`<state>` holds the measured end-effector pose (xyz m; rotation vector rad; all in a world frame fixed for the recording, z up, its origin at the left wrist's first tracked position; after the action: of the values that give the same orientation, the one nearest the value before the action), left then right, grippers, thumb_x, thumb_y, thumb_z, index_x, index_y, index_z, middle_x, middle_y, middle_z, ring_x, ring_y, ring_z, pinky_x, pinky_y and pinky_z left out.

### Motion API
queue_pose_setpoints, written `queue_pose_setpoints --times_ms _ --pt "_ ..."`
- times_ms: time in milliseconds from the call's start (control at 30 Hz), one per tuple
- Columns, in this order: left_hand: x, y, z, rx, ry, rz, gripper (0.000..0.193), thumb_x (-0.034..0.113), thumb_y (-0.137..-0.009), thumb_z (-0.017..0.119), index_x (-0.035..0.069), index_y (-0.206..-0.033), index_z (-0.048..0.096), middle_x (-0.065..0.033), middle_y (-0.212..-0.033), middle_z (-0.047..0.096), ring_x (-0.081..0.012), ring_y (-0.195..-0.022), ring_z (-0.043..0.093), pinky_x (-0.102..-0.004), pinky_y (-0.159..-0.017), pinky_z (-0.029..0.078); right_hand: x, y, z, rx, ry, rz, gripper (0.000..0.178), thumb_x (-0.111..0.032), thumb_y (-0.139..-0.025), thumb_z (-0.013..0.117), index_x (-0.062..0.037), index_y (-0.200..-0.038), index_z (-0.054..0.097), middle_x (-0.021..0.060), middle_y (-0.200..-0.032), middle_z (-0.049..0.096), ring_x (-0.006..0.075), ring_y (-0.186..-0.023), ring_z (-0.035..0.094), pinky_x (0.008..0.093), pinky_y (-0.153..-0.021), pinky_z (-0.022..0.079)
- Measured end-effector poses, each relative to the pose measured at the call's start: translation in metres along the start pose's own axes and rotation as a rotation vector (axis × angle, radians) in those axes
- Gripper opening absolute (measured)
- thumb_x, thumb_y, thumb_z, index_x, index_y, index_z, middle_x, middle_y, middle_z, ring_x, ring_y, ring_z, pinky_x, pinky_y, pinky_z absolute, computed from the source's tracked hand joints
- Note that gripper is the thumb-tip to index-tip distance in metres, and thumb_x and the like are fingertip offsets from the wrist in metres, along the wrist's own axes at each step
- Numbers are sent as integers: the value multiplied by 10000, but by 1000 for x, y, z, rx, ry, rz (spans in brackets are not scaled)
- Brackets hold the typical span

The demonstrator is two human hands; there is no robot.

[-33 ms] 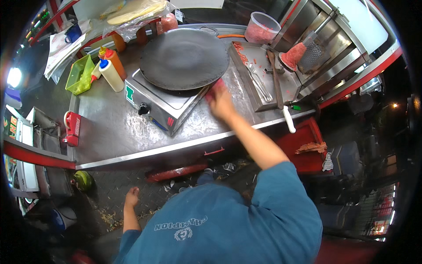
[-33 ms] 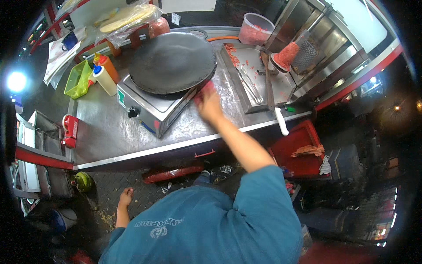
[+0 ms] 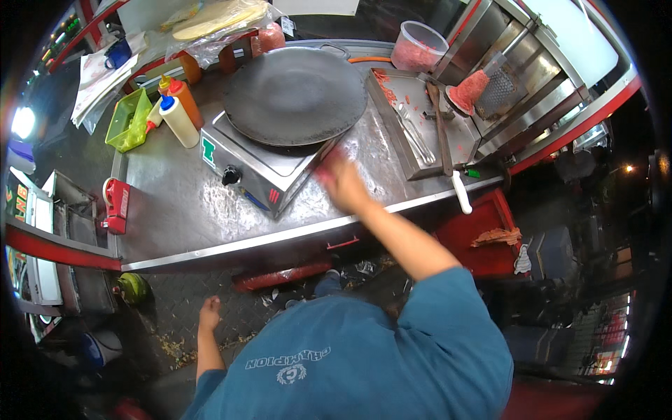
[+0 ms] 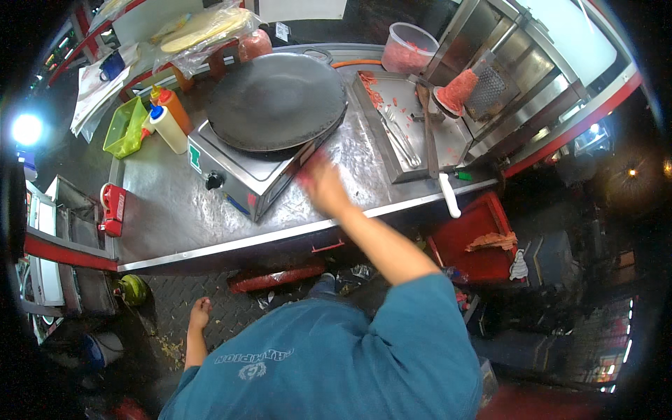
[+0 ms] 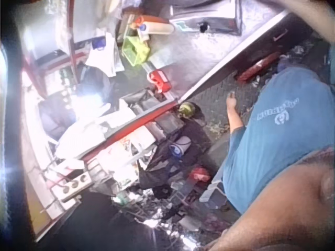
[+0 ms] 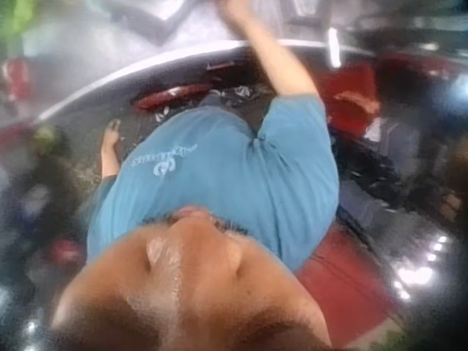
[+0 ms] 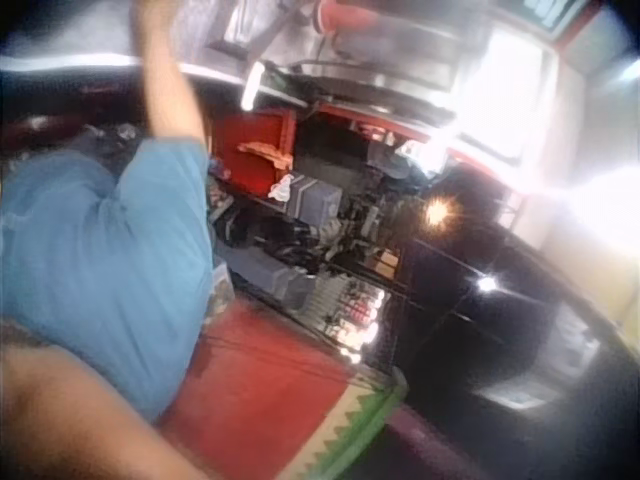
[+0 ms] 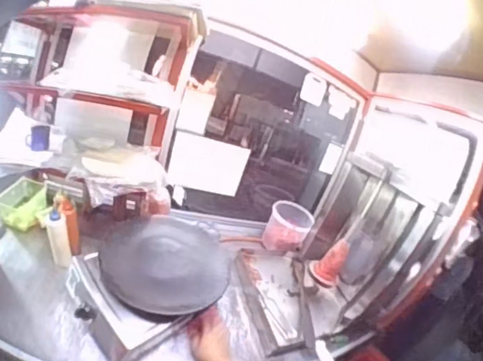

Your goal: The person assembles a street food item by placing cooked meat onto a flatbread, adding shredded vegetables, and drizzling multiple sauces. They then wrap the item in paper, place it in a plastic bag, and hand it to a customer. Finally, they clean the countertop with a cloth.

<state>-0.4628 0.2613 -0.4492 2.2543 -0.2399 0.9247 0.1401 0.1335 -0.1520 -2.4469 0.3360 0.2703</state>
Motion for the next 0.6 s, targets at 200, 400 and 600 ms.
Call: queue_pose_setpoints --times_ms 200,400,600 --pt "12 48 1 30 391 -108 385 320 -1083 592 23 -1325 621 -51 -1045 690 -143 -926 679 -290 -797 525 -142 57 -124 -451 -627 -197 352 137 -807 601 -60 -1081 703 98 -1100 706 305 -1111 659 480 -1096 457" --pt "30 36 4 -126 354 -47 362 297 -1087 582 25 -1324 622 -61 -1011 699 -155 -897 679 -299 -777 529 40 61 -108 -19 -78 388 254 32 -906 554 -31 -1106 697 193 -1070 709 403 -1013 669 483 -886 530" --pt "58 15 13 -237 -239 66 488 388 -1024 657 13 -1336 644 -157 -1111 750 -241 -1000 729 -373 -895 549 -155 67 -100 -311 -386 -196 332 13 -860 559 -24 -1180 639 198 -1163 679 384 -1080 662 460 -952 530"
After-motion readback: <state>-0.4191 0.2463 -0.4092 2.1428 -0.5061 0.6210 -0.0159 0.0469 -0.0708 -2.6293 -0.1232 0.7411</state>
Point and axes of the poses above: each hand's wrist, its own y-axis away from the middle knuckle, its own z-axis out of the palm, x = y × z, the point moved 4 cm from there along -y, towards the middle knuckle
